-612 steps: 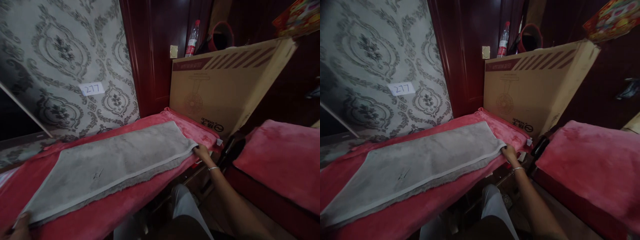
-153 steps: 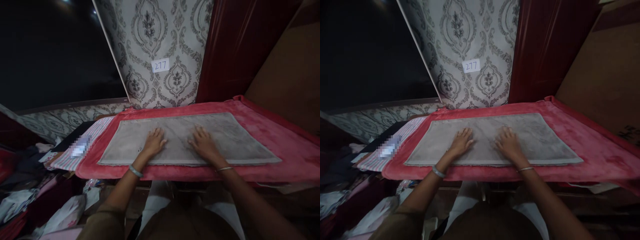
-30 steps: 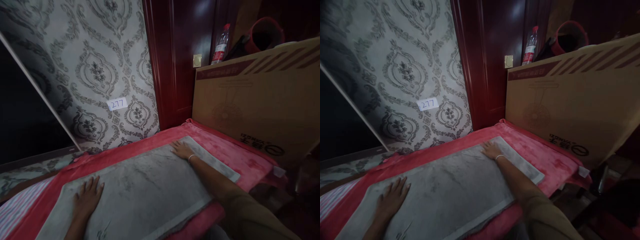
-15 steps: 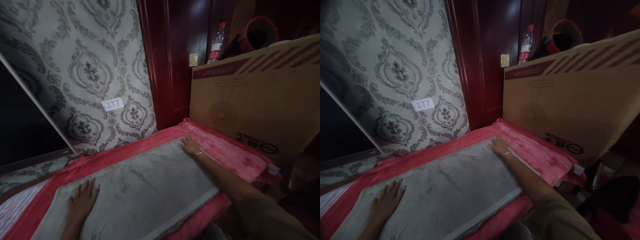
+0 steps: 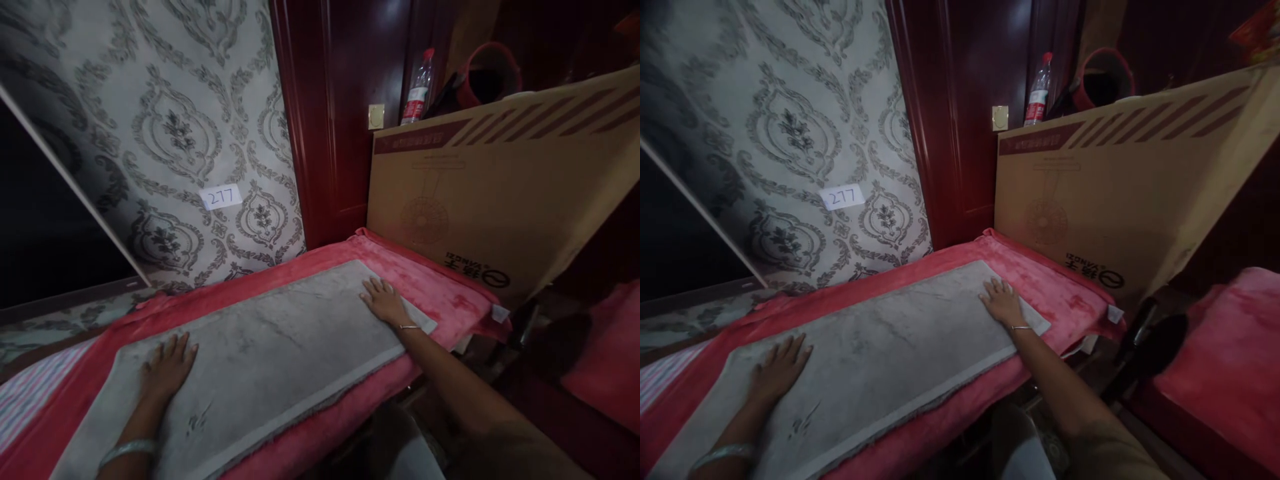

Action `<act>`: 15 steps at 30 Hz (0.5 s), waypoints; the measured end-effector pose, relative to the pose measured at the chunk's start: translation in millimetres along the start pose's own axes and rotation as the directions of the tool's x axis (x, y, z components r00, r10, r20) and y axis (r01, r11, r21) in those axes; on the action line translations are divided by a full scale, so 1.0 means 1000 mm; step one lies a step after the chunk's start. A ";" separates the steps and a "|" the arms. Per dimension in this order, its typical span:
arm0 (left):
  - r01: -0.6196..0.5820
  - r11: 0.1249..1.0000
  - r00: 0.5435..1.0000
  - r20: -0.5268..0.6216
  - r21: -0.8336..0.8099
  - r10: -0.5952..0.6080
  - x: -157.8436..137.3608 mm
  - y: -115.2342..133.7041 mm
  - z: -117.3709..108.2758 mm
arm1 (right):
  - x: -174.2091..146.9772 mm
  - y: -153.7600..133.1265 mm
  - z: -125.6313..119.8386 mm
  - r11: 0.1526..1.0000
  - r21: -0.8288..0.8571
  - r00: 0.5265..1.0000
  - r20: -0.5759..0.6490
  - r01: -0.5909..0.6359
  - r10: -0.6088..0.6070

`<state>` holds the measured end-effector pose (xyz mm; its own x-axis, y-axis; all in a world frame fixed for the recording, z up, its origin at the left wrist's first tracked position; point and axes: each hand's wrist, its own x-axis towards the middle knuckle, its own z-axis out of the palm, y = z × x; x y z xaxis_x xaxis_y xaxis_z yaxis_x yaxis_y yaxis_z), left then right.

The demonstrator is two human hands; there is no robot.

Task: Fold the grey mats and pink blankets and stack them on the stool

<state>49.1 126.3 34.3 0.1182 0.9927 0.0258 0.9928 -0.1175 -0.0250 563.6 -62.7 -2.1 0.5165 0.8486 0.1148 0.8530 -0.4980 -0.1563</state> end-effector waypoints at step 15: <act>0.046 0.996 0.997 -0.062 -0.080 -0.051 -0.125 -0.152 0.016 | -0.013 0.047 0.042 0.997 0.061 0.996 -0.082 0.040 -0.035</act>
<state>-117.0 20.5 18.4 0.0686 0.9937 0.0888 0.9957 -0.0737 0.0563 594.1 -89.2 -52.6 0.4907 0.8481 0.1999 0.8668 -0.4517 -0.2113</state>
